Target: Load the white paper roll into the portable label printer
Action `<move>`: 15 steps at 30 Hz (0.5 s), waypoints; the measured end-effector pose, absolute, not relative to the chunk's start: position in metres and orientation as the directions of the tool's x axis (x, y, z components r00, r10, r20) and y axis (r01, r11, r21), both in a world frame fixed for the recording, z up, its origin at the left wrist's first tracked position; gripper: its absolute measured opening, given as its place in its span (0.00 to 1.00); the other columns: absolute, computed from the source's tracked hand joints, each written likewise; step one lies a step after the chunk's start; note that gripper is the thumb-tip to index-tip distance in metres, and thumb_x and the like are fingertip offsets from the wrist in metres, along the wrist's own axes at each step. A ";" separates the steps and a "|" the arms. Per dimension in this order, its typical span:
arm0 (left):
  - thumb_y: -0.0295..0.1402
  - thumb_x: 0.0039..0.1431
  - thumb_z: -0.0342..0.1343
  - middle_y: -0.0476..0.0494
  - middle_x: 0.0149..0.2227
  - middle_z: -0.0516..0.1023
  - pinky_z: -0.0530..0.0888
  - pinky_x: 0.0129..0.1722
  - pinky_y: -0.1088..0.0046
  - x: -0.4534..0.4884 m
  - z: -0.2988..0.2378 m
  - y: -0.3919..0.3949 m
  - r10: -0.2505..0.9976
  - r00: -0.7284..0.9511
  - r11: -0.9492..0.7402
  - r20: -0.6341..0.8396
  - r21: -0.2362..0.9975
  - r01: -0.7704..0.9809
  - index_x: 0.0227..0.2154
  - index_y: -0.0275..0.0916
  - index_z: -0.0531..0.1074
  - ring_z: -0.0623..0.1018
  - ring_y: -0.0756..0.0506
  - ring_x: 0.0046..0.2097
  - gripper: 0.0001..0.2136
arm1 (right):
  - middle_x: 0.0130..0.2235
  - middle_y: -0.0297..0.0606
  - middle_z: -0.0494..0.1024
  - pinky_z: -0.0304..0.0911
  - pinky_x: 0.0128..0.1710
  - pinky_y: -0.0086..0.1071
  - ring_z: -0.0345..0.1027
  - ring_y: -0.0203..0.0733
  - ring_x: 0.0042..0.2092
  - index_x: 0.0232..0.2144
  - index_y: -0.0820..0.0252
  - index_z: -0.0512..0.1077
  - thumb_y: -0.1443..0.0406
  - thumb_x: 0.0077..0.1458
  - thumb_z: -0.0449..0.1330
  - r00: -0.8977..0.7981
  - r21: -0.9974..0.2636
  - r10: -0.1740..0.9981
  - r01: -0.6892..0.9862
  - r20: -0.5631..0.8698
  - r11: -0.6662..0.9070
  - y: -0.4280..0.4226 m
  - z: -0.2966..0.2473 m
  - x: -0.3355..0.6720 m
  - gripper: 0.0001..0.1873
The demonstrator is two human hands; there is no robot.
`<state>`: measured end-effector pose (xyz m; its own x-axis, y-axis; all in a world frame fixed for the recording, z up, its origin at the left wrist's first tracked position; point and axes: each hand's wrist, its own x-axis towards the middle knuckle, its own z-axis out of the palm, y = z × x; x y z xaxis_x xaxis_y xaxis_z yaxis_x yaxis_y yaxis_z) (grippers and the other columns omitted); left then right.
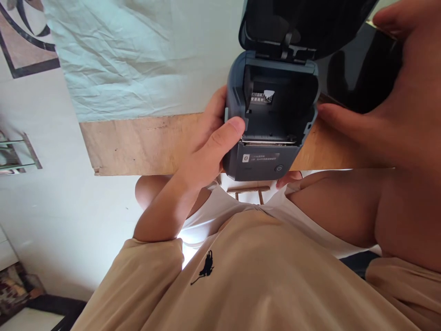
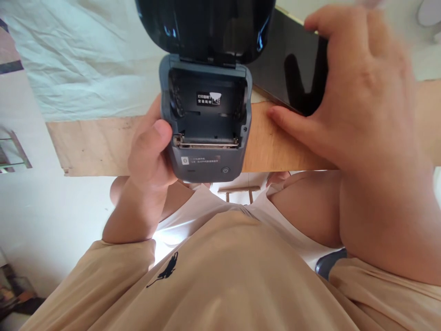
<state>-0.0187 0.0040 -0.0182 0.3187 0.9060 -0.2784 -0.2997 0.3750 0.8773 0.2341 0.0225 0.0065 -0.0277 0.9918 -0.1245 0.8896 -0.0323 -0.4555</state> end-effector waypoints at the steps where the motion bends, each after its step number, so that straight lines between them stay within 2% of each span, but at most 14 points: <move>1: 0.47 0.56 0.59 0.46 0.43 0.82 0.80 0.53 0.65 -0.019 -0.016 0.004 0.896 0.326 0.399 -0.303 0.871 -0.287 0.57 0.48 0.67 0.79 0.40 0.54 0.26 | 0.61 0.31 0.55 0.50 0.74 0.45 0.50 0.38 0.68 0.64 0.42 0.54 0.47 0.49 0.61 -0.051 -0.427 0.992 0.904 -0.115 -0.003 0.024 0.008 0.232 0.42; 3: 0.44 0.57 0.59 0.46 0.45 0.81 0.79 0.53 0.65 -0.019 -0.013 0.004 0.889 0.333 0.415 -0.314 0.860 -0.296 0.56 0.47 0.68 0.79 0.41 0.53 0.24 | 0.61 0.32 0.56 0.53 0.73 0.46 0.52 0.38 0.67 0.64 0.42 0.52 0.47 0.50 0.59 -0.070 -0.397 0.992 0.917 -0.101 0.025 0.026 0.008 0.230 0.41; 7: 0.44 0.60 0.52 0.45 0.50 0.77 0.81 0.45 0.71 -0.012 -0.016 0.004 0.921 0.292 0.357 -0.257 0.857 -0.372 0.53 0.44 0.68 0.77 0.43 0.55 0.21 | 0.59 0.32 0.59 0.55 0.73 0.44 0.53 0.37 0.66 0.65 0.41 0.52 0.46 0.48 0.60 -0.075 -0.424 0.992 0.905 -0.104 0.024 0.030 0.007 0.230 0.44; 10: 0.48 0.58 0.51 0.46 0.48 0.76 0.81 0.43 0.72 -0.006 -0.021 0.002 0.934 0.224 0.346 -0.279 0.864 -0.366 0.54 0.45 0.66 0.77 0.43 0.56 0.23 | 0.60 0.31 0.58 0.54 0.72 0.46 0.53 0.39 0.66 0.64 0.42 0.53 0.47 0.48 0.61 -0.065 -0.414 0.991 0.910 -0.120 0.009 0.032 0.009 0.227 0.42; 12: 0.48 0.57 0.51 0.46 0.47 0.76 0.81 0.44 0.71 -0.004 -0.022 0.002 0.925 0.238 0.365 -0.295 0.863 -0.349 0.54 0.45 0.66 0.77 0.43 0.56 0.24 | 0.60 0.30 0.58 0.54 0.71 0.46 0.53 0.38 0.66 0.62 0.42 0.55 0.48 0.48 0.62 -0.046 -0.410 0.989 0.912 -0.141 -0.016 0.032 0.011 0.222 0.41; 15: 0.47 0.58 0.51 0.45 0.46 0.77 0.81 0.45 0.72 -0.006 -0.019 0.003 0.923 0.250 0.368 -0.293 0.862 -0.349 0.54 0.44 0.65 0.77 0.44 0.57 0.23 | 0.60 0.29 0.58 0.51 0.71 0.49 0.51 0.42 0.67 0.61 0.42 0.56 0.45 0.47 0.62 0.066 -0.353 0.985 0.928 -0.160 -0.119 0.033 0.012 0.211 0.41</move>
